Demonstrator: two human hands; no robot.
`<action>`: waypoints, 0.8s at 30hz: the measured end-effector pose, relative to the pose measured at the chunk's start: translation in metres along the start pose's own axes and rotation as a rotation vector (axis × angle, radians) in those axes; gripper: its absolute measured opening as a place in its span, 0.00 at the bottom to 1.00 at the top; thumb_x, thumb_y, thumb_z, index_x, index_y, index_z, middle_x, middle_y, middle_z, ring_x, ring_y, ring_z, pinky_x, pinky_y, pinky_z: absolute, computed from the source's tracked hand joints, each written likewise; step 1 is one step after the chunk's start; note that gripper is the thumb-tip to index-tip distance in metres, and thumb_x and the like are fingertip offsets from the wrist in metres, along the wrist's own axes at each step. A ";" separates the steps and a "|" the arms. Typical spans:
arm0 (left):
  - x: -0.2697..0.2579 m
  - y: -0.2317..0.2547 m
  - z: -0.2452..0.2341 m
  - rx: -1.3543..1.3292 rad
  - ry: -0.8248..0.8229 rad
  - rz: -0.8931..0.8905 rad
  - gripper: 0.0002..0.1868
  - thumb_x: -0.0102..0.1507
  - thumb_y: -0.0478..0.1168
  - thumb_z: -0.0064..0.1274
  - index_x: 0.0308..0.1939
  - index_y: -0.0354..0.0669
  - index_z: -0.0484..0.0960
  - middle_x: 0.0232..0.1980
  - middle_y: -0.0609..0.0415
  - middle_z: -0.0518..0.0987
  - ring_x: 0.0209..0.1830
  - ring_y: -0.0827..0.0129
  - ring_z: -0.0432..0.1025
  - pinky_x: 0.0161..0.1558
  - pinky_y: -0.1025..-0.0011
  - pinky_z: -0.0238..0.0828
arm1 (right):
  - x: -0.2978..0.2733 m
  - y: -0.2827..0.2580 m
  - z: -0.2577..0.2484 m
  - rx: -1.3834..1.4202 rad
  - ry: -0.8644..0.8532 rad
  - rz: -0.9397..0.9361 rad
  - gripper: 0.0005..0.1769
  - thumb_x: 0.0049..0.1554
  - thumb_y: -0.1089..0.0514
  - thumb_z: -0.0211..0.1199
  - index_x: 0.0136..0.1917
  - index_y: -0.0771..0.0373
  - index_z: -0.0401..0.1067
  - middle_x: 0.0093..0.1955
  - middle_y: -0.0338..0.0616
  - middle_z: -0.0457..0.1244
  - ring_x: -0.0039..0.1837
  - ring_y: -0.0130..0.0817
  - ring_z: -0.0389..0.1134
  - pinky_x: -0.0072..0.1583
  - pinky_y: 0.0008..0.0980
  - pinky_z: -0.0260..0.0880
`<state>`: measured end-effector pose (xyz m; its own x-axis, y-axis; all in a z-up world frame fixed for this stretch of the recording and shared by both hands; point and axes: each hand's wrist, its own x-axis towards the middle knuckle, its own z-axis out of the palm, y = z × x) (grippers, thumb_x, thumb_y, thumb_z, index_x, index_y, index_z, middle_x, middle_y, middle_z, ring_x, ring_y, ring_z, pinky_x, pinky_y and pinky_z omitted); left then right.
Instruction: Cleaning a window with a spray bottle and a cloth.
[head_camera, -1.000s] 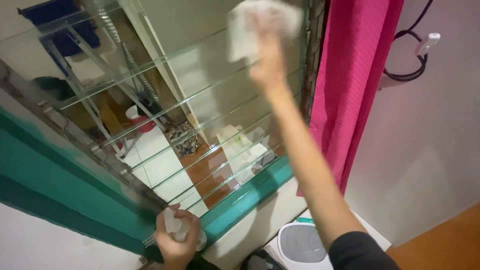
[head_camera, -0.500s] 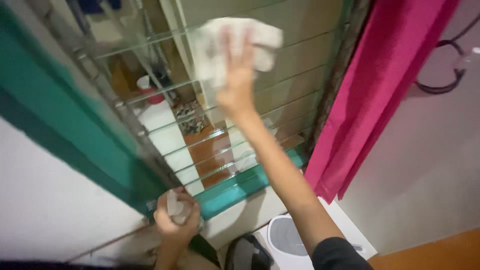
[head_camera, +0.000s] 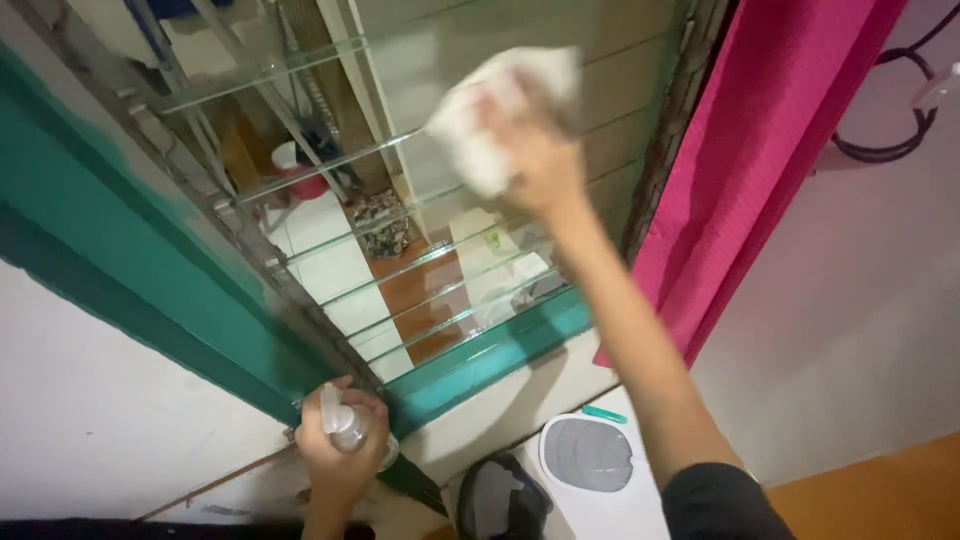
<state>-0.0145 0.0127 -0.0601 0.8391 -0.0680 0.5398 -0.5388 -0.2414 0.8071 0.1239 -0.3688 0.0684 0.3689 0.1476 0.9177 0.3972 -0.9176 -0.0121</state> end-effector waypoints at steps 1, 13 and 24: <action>-0.001 0.001 0.000 0.046 0.010 0.016 0.27 0.55 0.31 0.64 0.56 0.33 0.71 0.33 0.53 0.82 0.30 0.73 0.77 0.39 0.72 0.75 | -0.006 0.030 -0.016 -0.060 -0.005 0.074 0.43 0.53 0.56 0.65 0.81 0.47 0.61 0.73 0.42 0.65 0.82 0.44 0.56 0.83 0.45 0.55; -0.010 0.008 -0.010 0.115 0.021 0.247 0.22 0.58 0.31 0.62 0.53 0.37 0.71 0.34 0.56 0.82 0.37 0.73 0.79 0.62 0.62 0.74 | -0.054 0.056 0.042 0.129 0.439 0.444 0.50 0.55 0.72 0.56 0.84 0.75 0.35 0.89 0.60 0.33 0.90 0.53 0.30 0.87 0.45 0.27; -0.004 0.007 -0.009 0.019 0.033 0.027 0.25 0.55 0.31 0.63 0.55 0.34 0.72 0.34 0.53 0.83 0.32 0.72 0.78 0.39 0.72 0.76 | 0.006 -0.191 0.090 0.259 -0.166 -0.275 0.46 0.51 0.67 0.59 0.82 0.54 0.55 0.85 0.42 0.48 0.87 0.47 0.43 0.84 0.46 0.49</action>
<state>-0.0226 0.0199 -0.0544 0.8208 -0.0426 0.5696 -0.5597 -0.2587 0.7873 0.1262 -0.1587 0.0408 0.3417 0.4517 0.8241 0.6905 -0.7155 0.1058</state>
